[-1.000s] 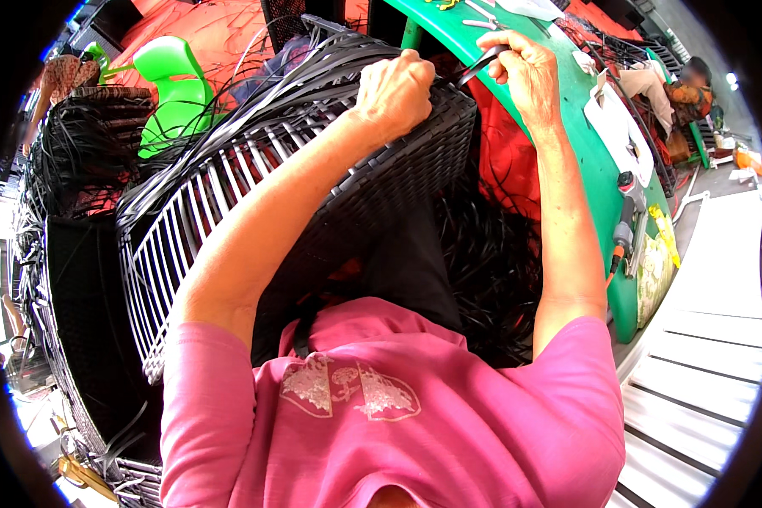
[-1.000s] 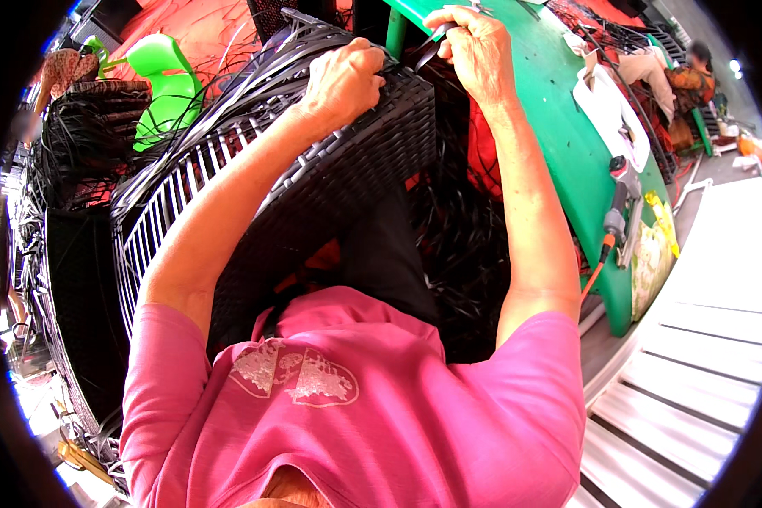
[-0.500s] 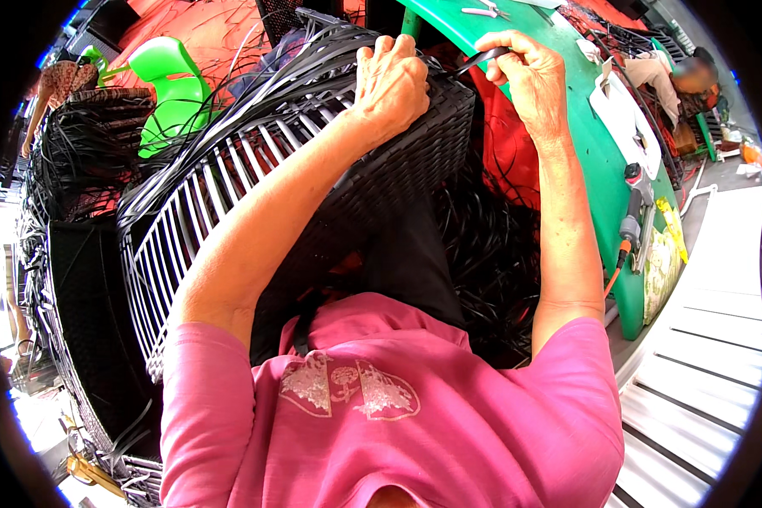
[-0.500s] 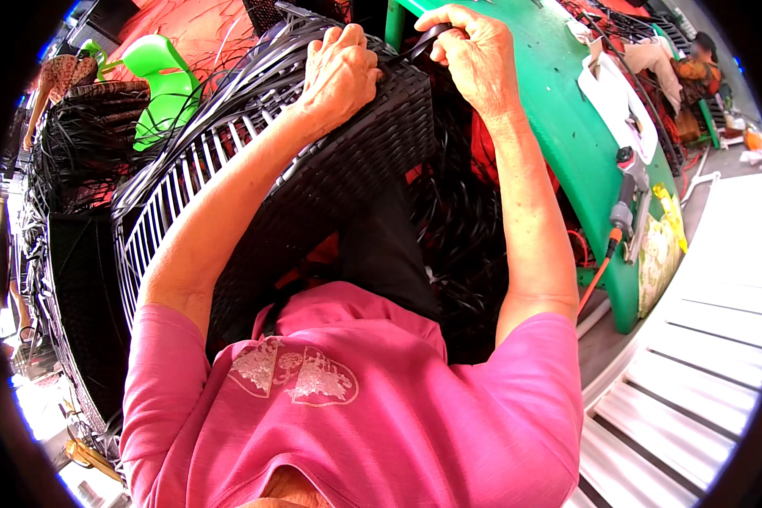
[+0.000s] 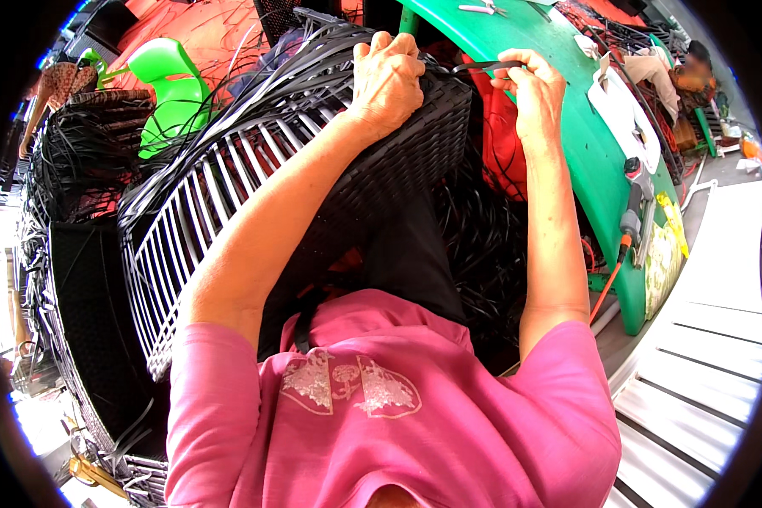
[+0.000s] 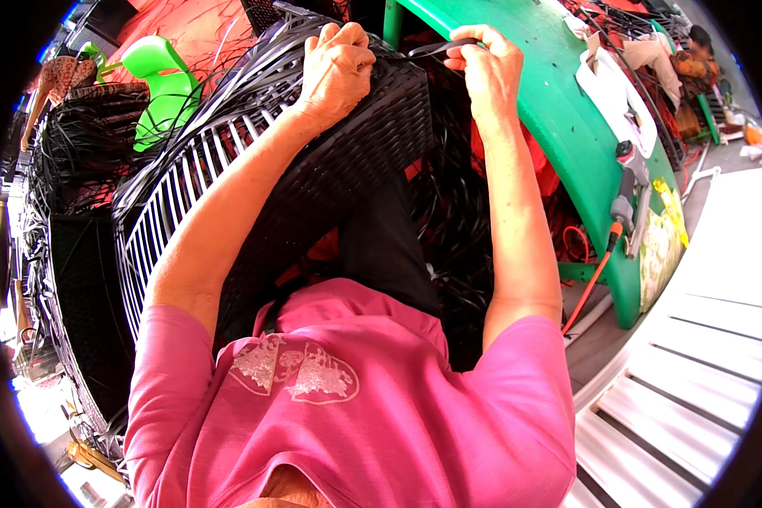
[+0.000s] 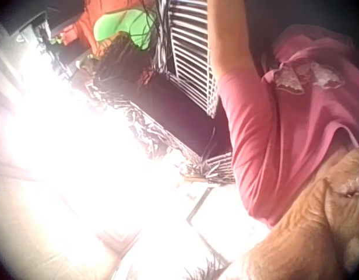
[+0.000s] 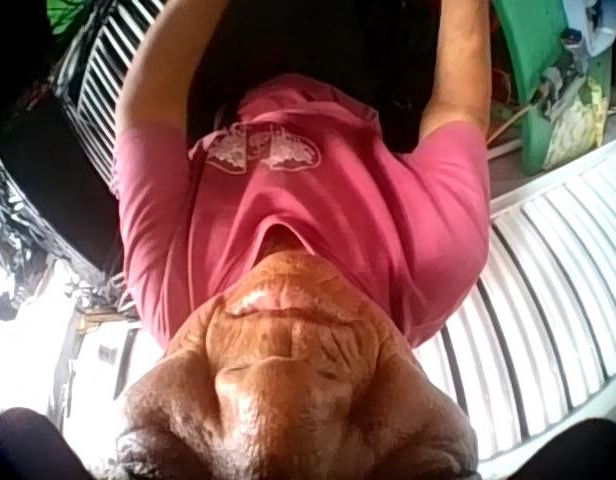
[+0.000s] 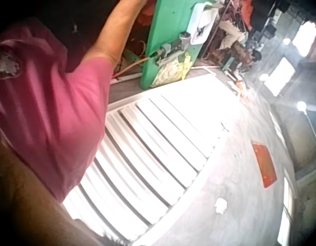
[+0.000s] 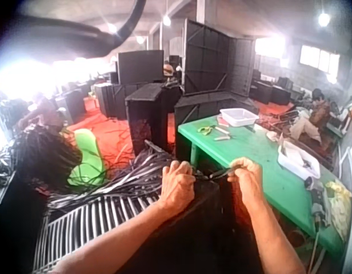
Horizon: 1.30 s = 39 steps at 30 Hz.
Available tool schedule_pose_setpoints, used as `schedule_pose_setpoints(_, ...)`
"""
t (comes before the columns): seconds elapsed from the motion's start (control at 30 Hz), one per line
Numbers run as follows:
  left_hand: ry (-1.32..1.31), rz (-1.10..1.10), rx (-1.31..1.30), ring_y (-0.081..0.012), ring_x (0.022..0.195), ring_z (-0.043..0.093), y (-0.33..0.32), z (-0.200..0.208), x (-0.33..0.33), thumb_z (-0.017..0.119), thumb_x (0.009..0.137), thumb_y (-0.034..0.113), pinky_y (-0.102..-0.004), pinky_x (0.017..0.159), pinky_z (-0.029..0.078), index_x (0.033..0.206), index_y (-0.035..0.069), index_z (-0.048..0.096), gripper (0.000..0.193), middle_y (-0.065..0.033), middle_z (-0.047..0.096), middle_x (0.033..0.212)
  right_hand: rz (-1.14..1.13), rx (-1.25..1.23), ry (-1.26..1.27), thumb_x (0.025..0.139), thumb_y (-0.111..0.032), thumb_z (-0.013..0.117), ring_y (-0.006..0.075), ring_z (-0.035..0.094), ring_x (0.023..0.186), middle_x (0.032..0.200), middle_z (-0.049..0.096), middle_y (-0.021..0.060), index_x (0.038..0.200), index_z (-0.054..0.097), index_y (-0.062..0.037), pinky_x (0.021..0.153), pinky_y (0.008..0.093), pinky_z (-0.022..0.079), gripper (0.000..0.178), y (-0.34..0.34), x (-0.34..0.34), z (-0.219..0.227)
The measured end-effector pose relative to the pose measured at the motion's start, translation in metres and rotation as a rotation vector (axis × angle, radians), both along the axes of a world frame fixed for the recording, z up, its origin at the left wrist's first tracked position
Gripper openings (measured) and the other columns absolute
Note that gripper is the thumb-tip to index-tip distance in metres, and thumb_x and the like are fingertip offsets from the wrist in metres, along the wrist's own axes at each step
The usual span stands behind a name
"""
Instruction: The person weaves black plastic strips through a basket frame by hand, tucking ends into the weave and pulling them through to secure the structure.
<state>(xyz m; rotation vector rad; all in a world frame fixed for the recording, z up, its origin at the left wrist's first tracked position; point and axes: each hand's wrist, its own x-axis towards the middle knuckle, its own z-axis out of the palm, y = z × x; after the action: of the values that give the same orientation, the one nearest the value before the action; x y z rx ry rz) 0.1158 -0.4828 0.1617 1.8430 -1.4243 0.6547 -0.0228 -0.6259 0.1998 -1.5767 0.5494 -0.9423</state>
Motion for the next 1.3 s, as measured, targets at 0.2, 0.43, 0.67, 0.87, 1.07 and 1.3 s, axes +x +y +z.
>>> schedule_pose_setpoints(0.2, -0.063, 0.067, 0.070, -0.0216, 0.085, 0.050, 0.003, 0.005, -0.004, 0.066, 0.067, 0.012, -0.0372, 0.076, 0.035, 0.069, 0.011, 0.070, 0.005, 0.0014, 0.058, 0.080, -0.426, -1.117, 0.178, 0.064, 0.006, 0.053, 0.0278, 0.057, 0.093, 0.093, 0.063, 0.0082, 0.095, 0.067, -0.0118, 0.085, 0.0414, 0.041, 0.038, 0.003, -0.003, -0.007)
schedule_pose_setpoints(0.43, 0.107, 0.189, 0.127, -0.0231, 0.089, 0.050, 0.003, 0.003, -0.007, 0.070, 0.068, 0.022, -0.0408, 0.079, 0.033, 0.071, 0.011, 0.072, 0.011, 0.0003, 0.060, 0.080, -0.042, -1.566, 0.402, 0.077, -0.008, 0.062, 0.0179, 0.054, 0.104, 0.093, 0.065, -0.0004, 0.090, 0.069, -0.0124, 0.097, 0.0440, 0.030, 0.016, 0.049, 0.007, 0.030)
schedule_pose_setpoints(0.67, 0.078, 0.062, 0.128, -0.0230, 0.089, 0.050, -0.001, 0.002, 0.004, 0.067, 0.065, 0.016, -0.0411, 0.078, 0.033, 0.067, 0.010, 0.070, 0.006, 0.0003, 0.059, 0.079, 0.230, -1.522, 0.716, 0.072, -0.008, 0.063, 0.0232, 0.059, 0.092, 0.077, 0.064, 0.0057, 0.080, 0.069, -0.0114, 0.098, 0.0547, 0.027, 0.011, 0.022, 0.034, 0.033)
schedule_pose_setpoints(0.87, -0.236, 0.009, 0.153, -0.0196, 0.093, 0.048, 0.001, 0.016, 0.008, 0.066, 0.060, 0.011, -0.0381, 0.080, 0.033, 0.067, 0.008, 0.066, 0.008, 0.0008, 0.057, 0.083, 0.223, -1.853, 0.480, 0.074, -0.015, 0.056, 0.0225, 0.057, 0.087, 0.069, 0.057, 0.0087, 0.065, 0.062, -0.0086, 0.097, 0.0604, 0.029, 0.012, 0.005, 0.069, 0.012)
schedule_pose_setpoints(1.07, -0.368, -0.166, 0.237, -0.0192, 0.092, 0.048, 0.013, 0.013, 0.020, 0.063, 0.063, 0.010, -0.0353, 0.078, 0.034, 0.067, 0.007, 0.066, 0.006, -0.0003, 0.054, 0.087, 0.320, -1.804, 0.257, 0.073, -0.012, 0.061, 0.0204, 0.056, 0.095, 0.079, 0.060, 0.0034, 0.074, 0.066, -0.0114, 0.100, 0.0523, 0.028, 0.006, 0.004, 0.045, 0.010)
schedule_pose_setpoints(1.3, -0.213, -0.249, 0.250, -0.0202, 0.089, 0.047, 0.021, 0.008, 0.014, 0.060, 0.063, 0.006, -0.0359, 0.077, 0.035, 0.087, 0.009, 0.069, 0.026, -0.0030, 0.048, 0.083, 0.240, -1.664, 0.421, 0.074, -0.004, 0.058, 0.0151, 0.056, 0.096, 0.085, 0.059, -0.0019, 0.080, 0.068, -0.0129, 0.102, 0.0461, 0.029, 0.014, 0.007, 0.035, 0.003)
